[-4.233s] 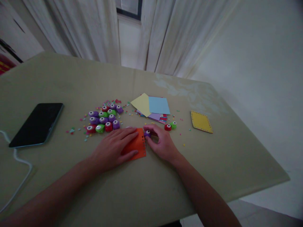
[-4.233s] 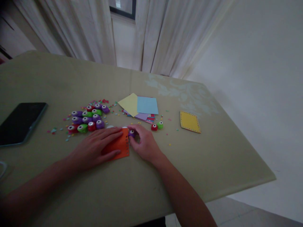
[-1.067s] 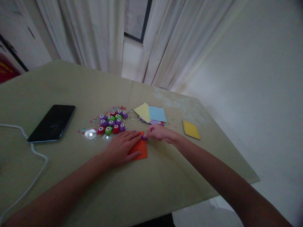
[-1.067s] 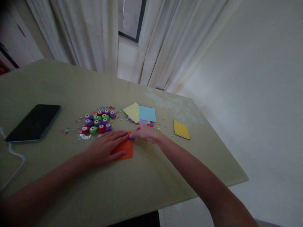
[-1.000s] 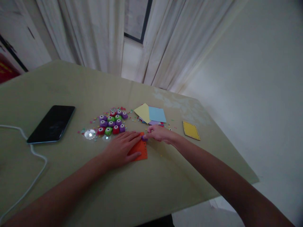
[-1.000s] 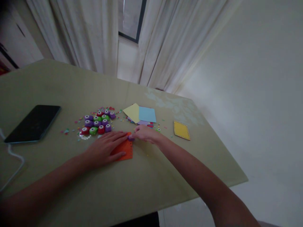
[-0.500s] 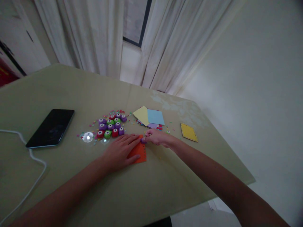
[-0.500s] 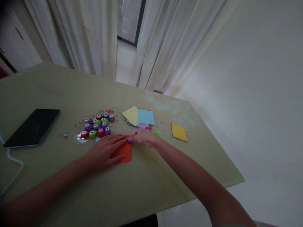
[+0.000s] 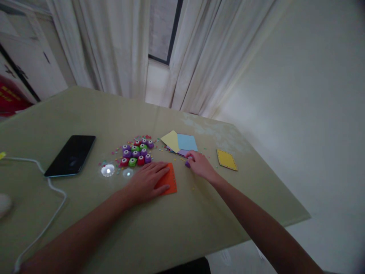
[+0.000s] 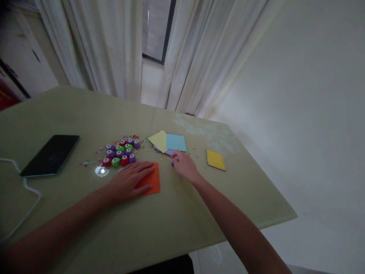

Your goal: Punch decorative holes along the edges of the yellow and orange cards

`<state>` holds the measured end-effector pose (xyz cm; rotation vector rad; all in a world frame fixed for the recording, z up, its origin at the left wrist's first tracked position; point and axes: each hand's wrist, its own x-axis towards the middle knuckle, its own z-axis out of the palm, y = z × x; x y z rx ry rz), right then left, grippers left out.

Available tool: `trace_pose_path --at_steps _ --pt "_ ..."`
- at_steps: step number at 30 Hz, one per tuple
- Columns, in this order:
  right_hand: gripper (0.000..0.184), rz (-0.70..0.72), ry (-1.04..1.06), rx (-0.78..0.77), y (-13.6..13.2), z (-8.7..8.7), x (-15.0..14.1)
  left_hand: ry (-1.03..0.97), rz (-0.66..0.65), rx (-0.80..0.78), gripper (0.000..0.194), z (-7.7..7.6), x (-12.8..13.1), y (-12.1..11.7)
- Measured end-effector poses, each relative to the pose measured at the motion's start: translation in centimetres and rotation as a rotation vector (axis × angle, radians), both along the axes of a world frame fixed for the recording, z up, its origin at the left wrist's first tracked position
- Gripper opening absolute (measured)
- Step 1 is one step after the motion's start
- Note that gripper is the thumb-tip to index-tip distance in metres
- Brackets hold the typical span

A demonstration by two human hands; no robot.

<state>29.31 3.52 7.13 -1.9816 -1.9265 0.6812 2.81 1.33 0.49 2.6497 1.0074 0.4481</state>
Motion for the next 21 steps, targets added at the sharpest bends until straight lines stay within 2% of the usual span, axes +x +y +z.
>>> trace_pose_path --at_steps 2,5,11,13,16,18,21 --pt "0.02 -0.016 -0.038 0.063 -0.4 0.1 0.2 0.002 0.001 0.005 0.063 0.0 0.0 0.0" --pt "0.017 0.055 -0.035 0.114 -1.1 -0.1 -1.1 -0.018 -0.007 0.018 0.061 -0.2 0.0 0.0" --pt "0.018 0.363 0.123 0.255 0.0 -0.9 -8.4 -0.069 -0.157 0.034 0.057 0.0 0.0 -0.2" --pt "0.022 0.404 0.134 0.258 1.1 -1.3 -10.9 -0.043 -0.164 0.031 0.054 0.2 0.0 -0.3" --pt "0.03 0.329 0.109 0.218 2.5 -2.0 -13.2 -0.016 -0.124 0.005 0.05 0.3 0.0 -0.4" --pt "0.021 0.273 0.089 0.188 3.0 -2.3 -13.3 -0.037 -0.126 -0.006 0.051 0.4 0.0 -0.4" --pt "0.003 0.202 0.063 0.178 2.8 -2.4 -11.3 -0.088 -0.146 -0.018 0.053 0.5 0.1 -0.3"
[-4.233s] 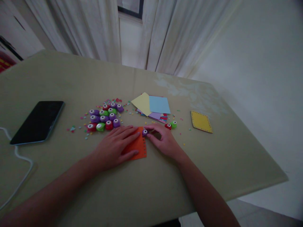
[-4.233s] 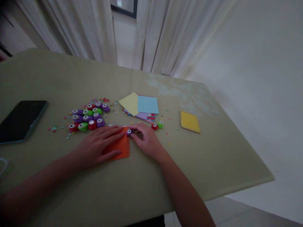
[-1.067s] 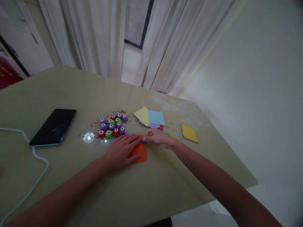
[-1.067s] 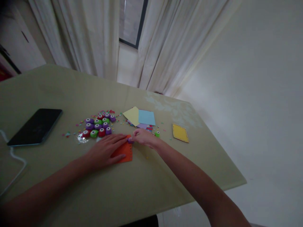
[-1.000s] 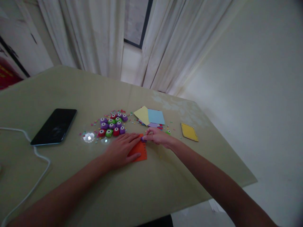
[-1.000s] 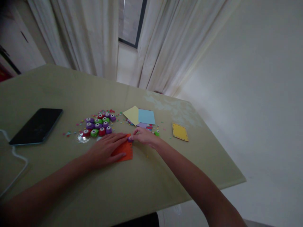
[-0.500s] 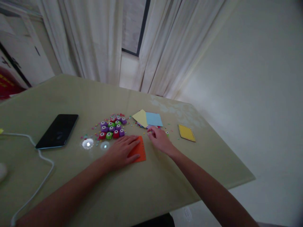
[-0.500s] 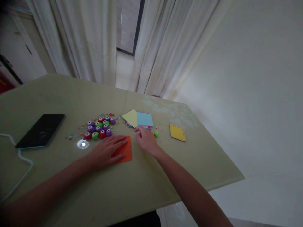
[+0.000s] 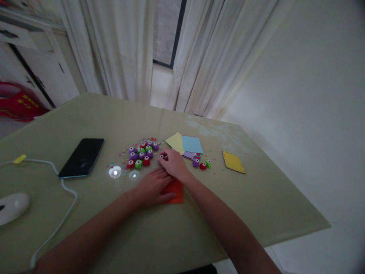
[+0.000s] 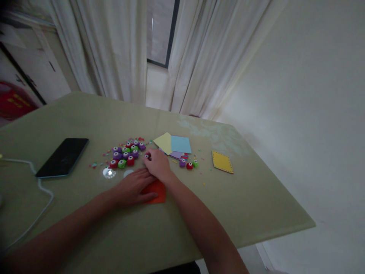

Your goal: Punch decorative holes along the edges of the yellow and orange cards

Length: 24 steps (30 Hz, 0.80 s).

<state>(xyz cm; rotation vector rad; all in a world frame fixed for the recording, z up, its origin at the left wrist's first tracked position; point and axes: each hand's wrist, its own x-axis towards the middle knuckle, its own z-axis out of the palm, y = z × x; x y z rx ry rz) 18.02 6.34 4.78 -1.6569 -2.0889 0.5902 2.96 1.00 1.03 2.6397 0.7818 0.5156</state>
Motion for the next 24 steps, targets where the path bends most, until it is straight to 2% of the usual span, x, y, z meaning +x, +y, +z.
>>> trace_pose_path --at_steps 3,6,10,15,24 --pt "0.009 -0.079 -0.012 -0.001 -1.1 -0.1 3.7 0.008 0.018 -0.027 0.058 0.0 0.2 0.0" --pt "0.012 -0.144 0.026 0.008 -2.8 -0.9 7.3 0.036 0.095 -0.028 0.061 -0.2 0.3 0.1" --pt "0.019 -0.157 0.299 -0.022 -4.4 -2.1 10.1 0.041 0.208 -0.009 0.057 -0.8 0.3 0.3" --pt "0.021 -0.129 0.474 -0.093 -4.5 -2.6 10.8 0.048 0.264 0.027 0.057 -1.3 0.3 0.3" --pt "0.021 -0.117 0.513 -0.126 -5.0 -2.8 10.1 0.06 0.251 0.121 0.059 -1.5 0.0 0.1"
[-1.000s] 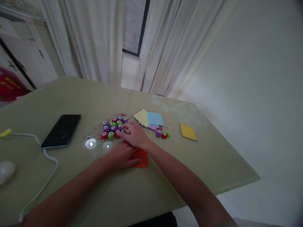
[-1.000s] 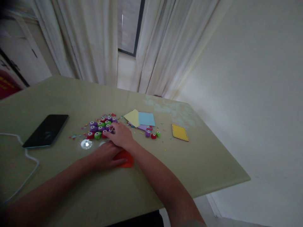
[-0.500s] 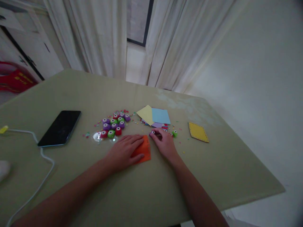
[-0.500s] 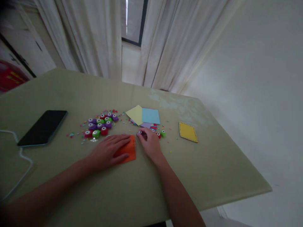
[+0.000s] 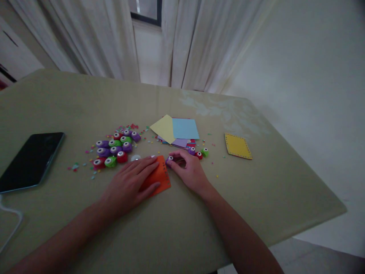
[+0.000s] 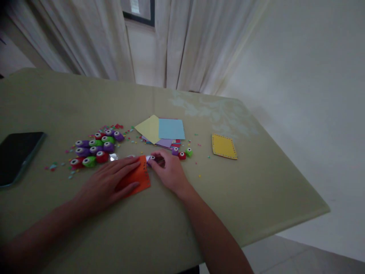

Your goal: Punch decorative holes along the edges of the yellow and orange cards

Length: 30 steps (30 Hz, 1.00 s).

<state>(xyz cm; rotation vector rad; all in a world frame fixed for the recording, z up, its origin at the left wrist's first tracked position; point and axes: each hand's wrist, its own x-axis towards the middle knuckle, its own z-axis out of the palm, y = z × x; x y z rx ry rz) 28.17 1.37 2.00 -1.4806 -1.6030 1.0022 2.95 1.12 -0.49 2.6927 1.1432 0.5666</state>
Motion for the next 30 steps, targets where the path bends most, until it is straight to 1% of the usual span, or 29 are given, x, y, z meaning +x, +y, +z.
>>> trace_pose_path --at_steps 5,9,14,19,25,30 --pt "0.019 -0.047 0.019 -0.036 0.0 0.1 -0.6 0.006 -0.007 -0.013 0.058 0.3 -0.1 -0.1" --pt "0.016 -0.064 0.021 -0.01 0.1 -0.1 -0.8 0.019 -0.007 -0.02 0.059 0.3 -0.1 -0.1" --pt "0.015 -0.013 0.022 0.07 -0.1 -0.3 -0.8 0.016 -0.009 -0.008 0.06 0.3 0.0 0.0" --pt "0.015 0.006 0.017 0.129 -0.1 -0.5 -0.8 0.025 -0.037 0.015 0.061 0.4 0.0 0.0" --pt "0.017 0.107 -0.011 0.179 0.2 -0.4 -0.2 0.031 -0.063 0.016 0.06 0.4 -0.1 -0.2" --pt "0.018 0.127 -0.038 0.202 0.2 -0.2 0.2 0.021 -0.067 -0.009 0.059 0.5 -0.1 -0.2"
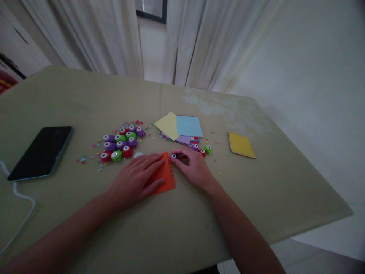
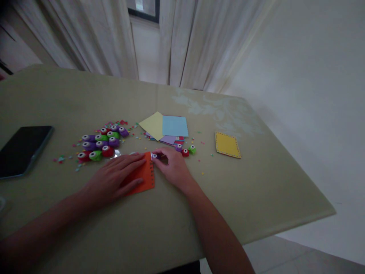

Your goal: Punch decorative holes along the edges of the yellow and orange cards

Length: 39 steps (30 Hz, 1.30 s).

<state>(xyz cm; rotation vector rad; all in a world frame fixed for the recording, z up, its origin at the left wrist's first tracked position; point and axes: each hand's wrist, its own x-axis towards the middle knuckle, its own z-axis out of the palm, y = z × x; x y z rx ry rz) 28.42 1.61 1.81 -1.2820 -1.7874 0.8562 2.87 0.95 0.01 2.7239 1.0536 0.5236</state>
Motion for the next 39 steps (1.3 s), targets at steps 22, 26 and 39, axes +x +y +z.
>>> trace_pose_path --at_steps 22,26,39 --pt "0.015 -0.099 -0.012 -0.006 0.11 -0.44 0.07 -0.011 0.001 -0.052 0.058 -0.04 0.11 -0.01" --pt "0.015 -0.093 -0.032 0.012 0.05 -0.33 0.02 -0.004 0.008 -0.048 0.061 -0.19 0.04 -0.04" --pt "0.014 -0.091 -0.026 0.007 0.03 -0.32 0.01 -0.022 0.013 -0.069 0.058 0.04 0.12 -0.06"
